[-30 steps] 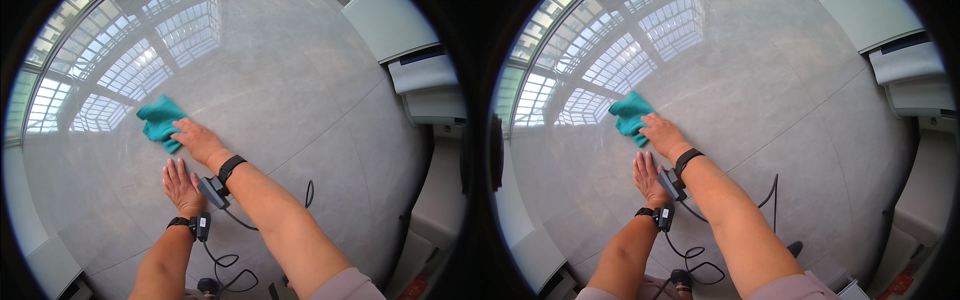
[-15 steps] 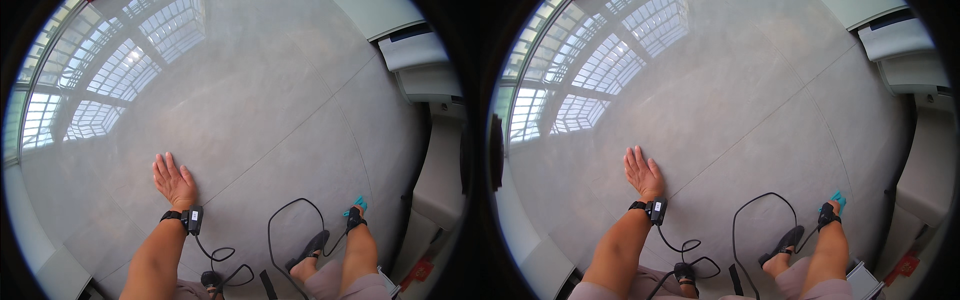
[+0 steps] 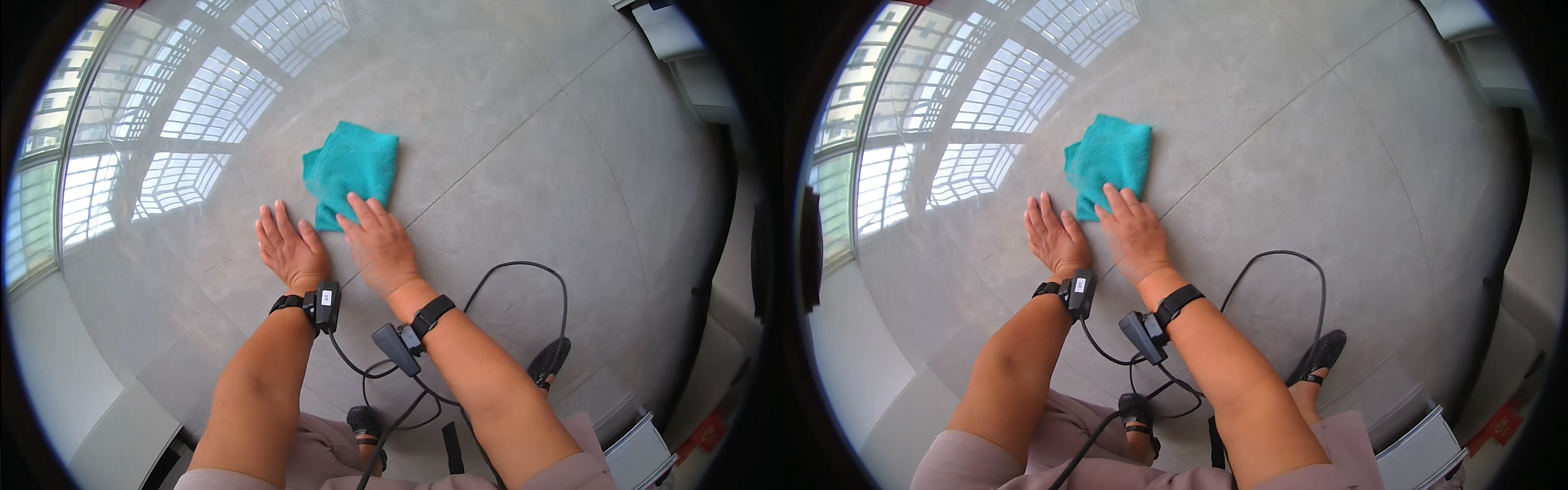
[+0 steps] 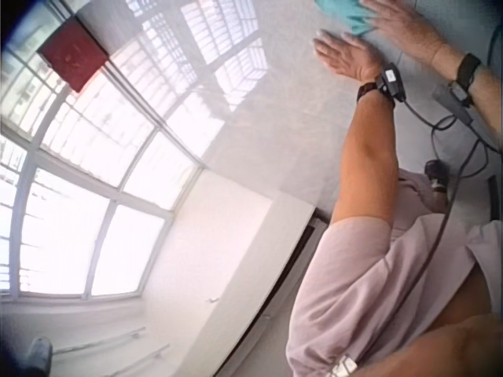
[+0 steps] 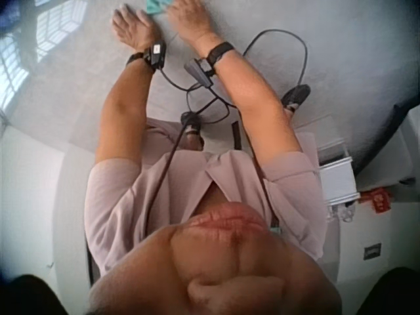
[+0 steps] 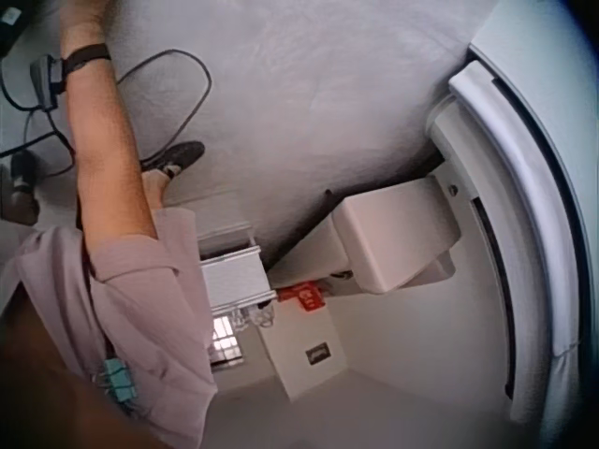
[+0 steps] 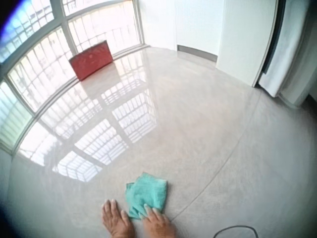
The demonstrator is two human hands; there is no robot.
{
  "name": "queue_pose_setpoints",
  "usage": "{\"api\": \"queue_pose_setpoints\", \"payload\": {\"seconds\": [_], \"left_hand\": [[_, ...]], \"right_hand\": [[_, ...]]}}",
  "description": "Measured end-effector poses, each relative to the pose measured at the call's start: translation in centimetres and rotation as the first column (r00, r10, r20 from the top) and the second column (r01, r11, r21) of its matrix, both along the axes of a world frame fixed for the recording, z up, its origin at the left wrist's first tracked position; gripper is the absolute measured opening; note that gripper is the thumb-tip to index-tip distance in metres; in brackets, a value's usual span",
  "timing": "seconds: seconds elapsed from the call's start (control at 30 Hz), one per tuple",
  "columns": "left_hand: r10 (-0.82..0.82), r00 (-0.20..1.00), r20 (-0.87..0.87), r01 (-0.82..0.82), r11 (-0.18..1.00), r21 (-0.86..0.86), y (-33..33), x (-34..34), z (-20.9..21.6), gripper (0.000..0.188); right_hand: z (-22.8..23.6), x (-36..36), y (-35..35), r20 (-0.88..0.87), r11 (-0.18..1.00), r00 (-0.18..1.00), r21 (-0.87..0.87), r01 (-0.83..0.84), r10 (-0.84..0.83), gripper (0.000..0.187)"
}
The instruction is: The person kneels and wipes the tiled floor with a green cloth, moving systematically across the surface and around a kettle and air purifier. The person occasionally folds the cloth and continues wiping different sections of the floor.
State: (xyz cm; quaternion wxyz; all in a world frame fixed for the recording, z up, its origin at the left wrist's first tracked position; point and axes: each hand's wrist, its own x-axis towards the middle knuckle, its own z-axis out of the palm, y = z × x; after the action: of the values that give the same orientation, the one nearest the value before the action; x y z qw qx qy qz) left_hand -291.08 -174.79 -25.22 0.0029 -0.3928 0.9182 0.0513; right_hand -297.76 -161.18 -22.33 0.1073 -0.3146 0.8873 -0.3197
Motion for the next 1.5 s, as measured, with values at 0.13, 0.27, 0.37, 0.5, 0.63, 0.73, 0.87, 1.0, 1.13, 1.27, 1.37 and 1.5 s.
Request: {"api": "queue_pose_setpoints", "payload": {"seconds": [0.13,0.27,0.37,0.5,0.63,0.73,0.87,1.0,1.13,1.27,1.37,1.5], "left_hand": [[-0.019,0.999,-0.036,0.019,1.0,0.002,0.0,0.0,-0.1,0.054],[0.004,1.0,-0.029,-0.003,0.999,0.034,0.1,-0.1,-0.1,0.053],[0.009,1.0,-0.014,-0.009,1.0,0.025,0.2,-0.3,0.1,0.054],[0.024,0.999,-0.03,-0.022,0.998,0.059,0.3,-0.5,0.3,0.055],[0.022,0.999,-0.047,-0.02,0.999,0.046,0.4,-0.5,0.2,0.055],[0.017,0.998,-0.062,-0.015,0.999,0.033,0.4,-0.5,0.0,0.055],[0.014,0.998,-0.068,-0.013,1.0,0.024,0.4,-0.5,-0.3,0.055],[0.004,0.998,-0.069,-0.004,1.0,0.01,0.3,-0.5,-0.4,0.055],[0.011,0.997,-0.076,-0.009,1.0,0.022,0.4,-0.6,-0.3,0.054],[0.025,0.999,-0.03,-0.023,0.999,0.047,0.5,-0.6,-0.1,0.054],[0.011,0.999,-0.053,-0.009,0.999,0.039,0.5,-0.7,0.0,0.055],[0.012,0.998,-0.065,-0.008,0.998,0.063,0.5,-0.7,-0.1,0.055]], "right_hand": [[0.0,0.1,2.5,-0.264,0.999,0.963,0.026,-0.045,0.051,0.029],[-2.5,-8.5,13.4,-0.417,0.924,0.875,0.173,0.341,-0.245,0.033],[-2.5,-9.7,27.3,-0.407,0.743,0.756,0.23,0.628,-0.512,0.04],[-0.2,-8.0,42.8,-0.175,0.325,0.524,0.613,0.721,-0.833,0.043],[-0.3,-7.0,43.4,-0.154,0.312,0.525,0.653,0.69,-0.837,0.043],[-2.3,-7.9,36.0,-0.314,0.509,0.663,0.449,0.734,-0.679,0.042],[-2.3,-10.5,22.6,-0.21,0.736,0.748,0.147,0.66,-0.629,0.019],[0.0,-9.0,11.8,-0.122,0.808,0.806,0.044,0.588,-0.579,0.008],[1.3,-7.9,9.1,0.089,0.849,0.867,0.273,0.452,-0.49,0.015],[1.4,-9.1,9.9,0.037,0.867,0.894,0.267,0.421,-0.446,0.014],[2.0,-9.3,9.6,-0.031,0.851,0.881,0.243,0.465,-0.473,0.014],[3.2,-9.4,8.8,0.08,0.887,0.927,0.331,0.323,-0.367,0.015]]}}
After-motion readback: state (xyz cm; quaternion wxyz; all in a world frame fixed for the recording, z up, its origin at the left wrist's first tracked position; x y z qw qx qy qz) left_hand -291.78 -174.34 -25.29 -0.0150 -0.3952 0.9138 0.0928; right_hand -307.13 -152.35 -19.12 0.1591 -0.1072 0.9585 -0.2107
